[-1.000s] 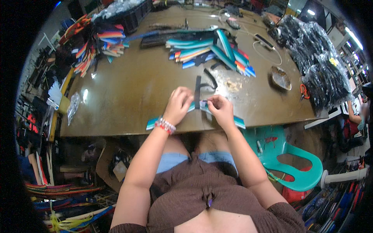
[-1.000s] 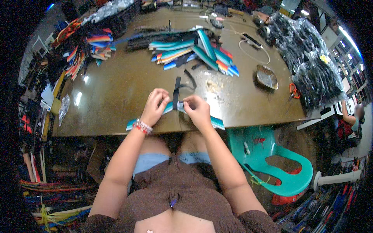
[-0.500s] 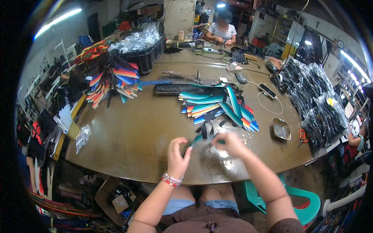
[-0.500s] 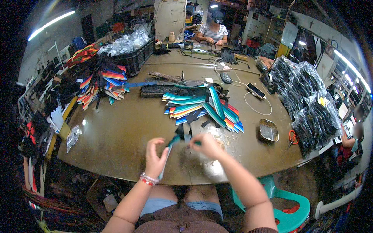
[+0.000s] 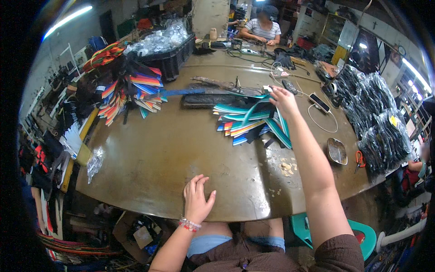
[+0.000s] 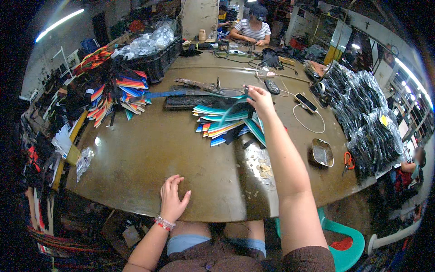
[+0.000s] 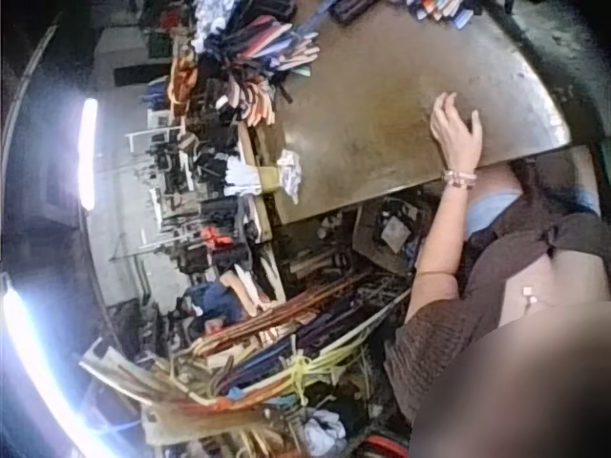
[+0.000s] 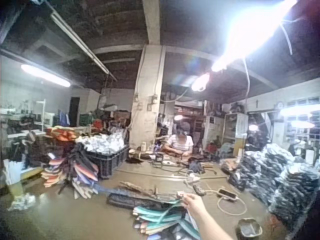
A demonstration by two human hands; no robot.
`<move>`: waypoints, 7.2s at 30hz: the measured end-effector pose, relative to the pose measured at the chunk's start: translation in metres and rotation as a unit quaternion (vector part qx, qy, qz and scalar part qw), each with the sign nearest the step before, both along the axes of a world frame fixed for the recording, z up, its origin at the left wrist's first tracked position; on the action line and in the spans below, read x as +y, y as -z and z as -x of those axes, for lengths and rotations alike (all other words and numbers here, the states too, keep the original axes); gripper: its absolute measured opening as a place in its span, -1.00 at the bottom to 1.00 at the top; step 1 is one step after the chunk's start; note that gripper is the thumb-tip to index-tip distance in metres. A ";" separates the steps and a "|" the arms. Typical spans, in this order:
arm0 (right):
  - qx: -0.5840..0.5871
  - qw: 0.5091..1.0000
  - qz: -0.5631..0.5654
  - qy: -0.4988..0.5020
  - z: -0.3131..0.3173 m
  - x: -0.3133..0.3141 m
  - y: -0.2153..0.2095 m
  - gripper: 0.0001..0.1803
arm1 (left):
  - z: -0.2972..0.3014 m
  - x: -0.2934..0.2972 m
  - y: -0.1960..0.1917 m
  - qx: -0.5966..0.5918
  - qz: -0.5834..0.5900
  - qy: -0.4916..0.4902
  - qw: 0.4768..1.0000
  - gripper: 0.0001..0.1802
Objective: The person repeatedly picks up small black plastic pieces and attaches them to the ends of colorful striped fabric strips. They fold the fabric over the plastic and press it to secure it, then place the finished items on the table. The person also briefly handles a bundle of yellow ribbons and a white stick-like object.
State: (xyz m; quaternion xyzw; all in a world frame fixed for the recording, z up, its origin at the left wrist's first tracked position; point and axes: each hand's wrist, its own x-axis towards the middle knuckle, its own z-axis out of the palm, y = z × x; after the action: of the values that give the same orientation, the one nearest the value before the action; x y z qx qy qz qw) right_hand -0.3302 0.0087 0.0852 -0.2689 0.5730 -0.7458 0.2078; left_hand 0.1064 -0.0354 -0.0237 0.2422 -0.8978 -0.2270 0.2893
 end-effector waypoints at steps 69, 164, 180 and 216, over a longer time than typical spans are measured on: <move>0.654 0.661 -0.218 -0.297 -0.417 -0.004 0.097 -0.01 | -0.739 0.048 -0.042 0.235 -0.056 -0.726 0.644 -0.19; -0.092 0.981 0.099 -0.138 -0.265 0.155 0.032 -0.73 | -0.032 -0.095 -0.003 0.019 -0.095 -0.165 0.981 -0.39; 0.301 0.943 -0.136 -0.030 -0.275 0.171 0.065 -0.79 | 0.025 -0.031 -0.005 0.117 -0.663 0.291 0.679 -0.36; 0.082 0.940 -0.312 -0.110 -0.310 0.136 0.065 -0.49 | 0.014 0.035 -0.035 0.124 -0.658 0.188 0.719 -0.52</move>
State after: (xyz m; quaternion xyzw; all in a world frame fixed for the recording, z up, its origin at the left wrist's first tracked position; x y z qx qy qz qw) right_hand -0.0205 0.1444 0.0205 -0.3119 0.7593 -0.4771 0.3139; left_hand 0.0920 -0.0007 0.0111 0.1678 -0.5054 -0.8383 0.1170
